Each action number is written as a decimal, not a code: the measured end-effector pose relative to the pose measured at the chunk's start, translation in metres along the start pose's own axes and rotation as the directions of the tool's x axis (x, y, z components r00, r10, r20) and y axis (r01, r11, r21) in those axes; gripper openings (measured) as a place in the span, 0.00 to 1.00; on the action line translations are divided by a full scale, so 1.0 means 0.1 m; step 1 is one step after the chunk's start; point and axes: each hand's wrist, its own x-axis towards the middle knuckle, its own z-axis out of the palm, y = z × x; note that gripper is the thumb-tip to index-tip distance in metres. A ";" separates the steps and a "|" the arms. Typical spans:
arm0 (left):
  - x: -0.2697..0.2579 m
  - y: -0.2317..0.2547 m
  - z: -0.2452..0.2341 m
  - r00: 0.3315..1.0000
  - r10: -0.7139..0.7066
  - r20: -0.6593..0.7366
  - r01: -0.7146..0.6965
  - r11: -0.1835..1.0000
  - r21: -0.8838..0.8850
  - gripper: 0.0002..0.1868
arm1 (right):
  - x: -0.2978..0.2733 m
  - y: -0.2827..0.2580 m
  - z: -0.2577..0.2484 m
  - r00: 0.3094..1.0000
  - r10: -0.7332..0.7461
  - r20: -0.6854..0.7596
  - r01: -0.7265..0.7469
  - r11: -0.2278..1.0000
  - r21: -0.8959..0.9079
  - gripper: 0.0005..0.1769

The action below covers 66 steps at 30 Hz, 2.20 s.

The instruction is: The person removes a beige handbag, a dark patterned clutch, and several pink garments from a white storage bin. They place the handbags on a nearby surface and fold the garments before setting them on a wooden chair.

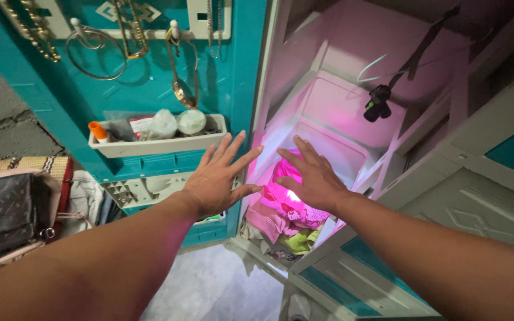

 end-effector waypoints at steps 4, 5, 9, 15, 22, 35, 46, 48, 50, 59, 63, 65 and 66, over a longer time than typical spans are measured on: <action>0.17 0.01 0.04 1.000 0.009 0.016 -0.010 1.000 0.004 0.45 | 0.09 0.21 -0.05 0.997 0.056 -0.044 -0.057 0.998 -0.029 0.40; 0.22 0.01 0.06 0.999 -0.002 0.044 0.002 1.000 0.005 0.45 | 0.11 0.27 -0.06 0.996 0.072 -0.047 -0.073 0.997 -0.032 0.40; 0.39 0.03 0.13 0.997 0.034 0.062 -0.034 0.999 -0.001 0.45 | 0.18 0.50 -0.09 0.994 0.082 -0.076 -0.084 0.996 -0.026 0.40; 0.63 0.03 0.35 0.993 0.114 0.039 -0.113 0.993 -0.025 0.45 | 0.27 0.72 -0.08 0.986 0.160 -0.038 -0.162 0.986 -0.039 0.40; 0.85 -0.02 0.65 0.988 0.148 0.050 -0.146 0.988 -0.042 0.45 | 0.36 0.87 0.09 0.972 0.234 0.014 -0.229 0.960 -0.160 0.38; 0.98 -0.07 1.12 0.981 0.157 0.114 -0.153 0.987 -0.046 0.45 | 0.44 1.19 0.68 0.913 0.404 0.055 -0.383 0.895 -0.230 0.40; 1.03 -0.25 1.64 0.969 0.153 0.192 -0.149 0.988 -0.037 0.48 | 0.50 1.59 1.39 0.912 0.409 0.034 -0.394 0.897 -0.201 0.40; 1.03 -0.28 1.76 0.968 0.156 0.198 -0.152 0.988 -0.033 0.48 | 0.50 1.63 1.50 0.907 0.417 0.050 -0.400 0.894 -0.203 0.40; 1.04 -0.31 1.87 0.967 0.166 0.194 -0.162 0.986 -0.035 0.48 | 0.49 1.68 1.60 0.889 0.452 0.075 -0.433 0.882 -0.188 0.39; 1.10 -0.52 2.40 0.968 0.107 0.226 -0.106 0.994 -0.019 0.47 | 0.54 1.96 2.17 0.835 0.528 0.154 -0.483 0.838 -0.254 0.42; 1.10 -0.64 2.71 0.974 0.131 0.187 -0.129 0.991 -0.023 0.48 | 0.50 2.06 2.41 0.798 0.547 0.254 -0.480 0.831 -0.282 0.45; 1.08 -0.70 2.85 0.976 0.155 0.155 -0.155 0.988 -0.010 0.49 | 0.50 2.08 2.54 0.774 0.564 0.288 -0.486 0.821 -0.300 0.47; 1.06 -0.73 2.92 0.977 0.153 0.151 -0.152 0.988 -0.020 0.49 | 0.50 2.08 2.59 0.764 0.567 0.306 -0.483 0.819 -0.311 0.48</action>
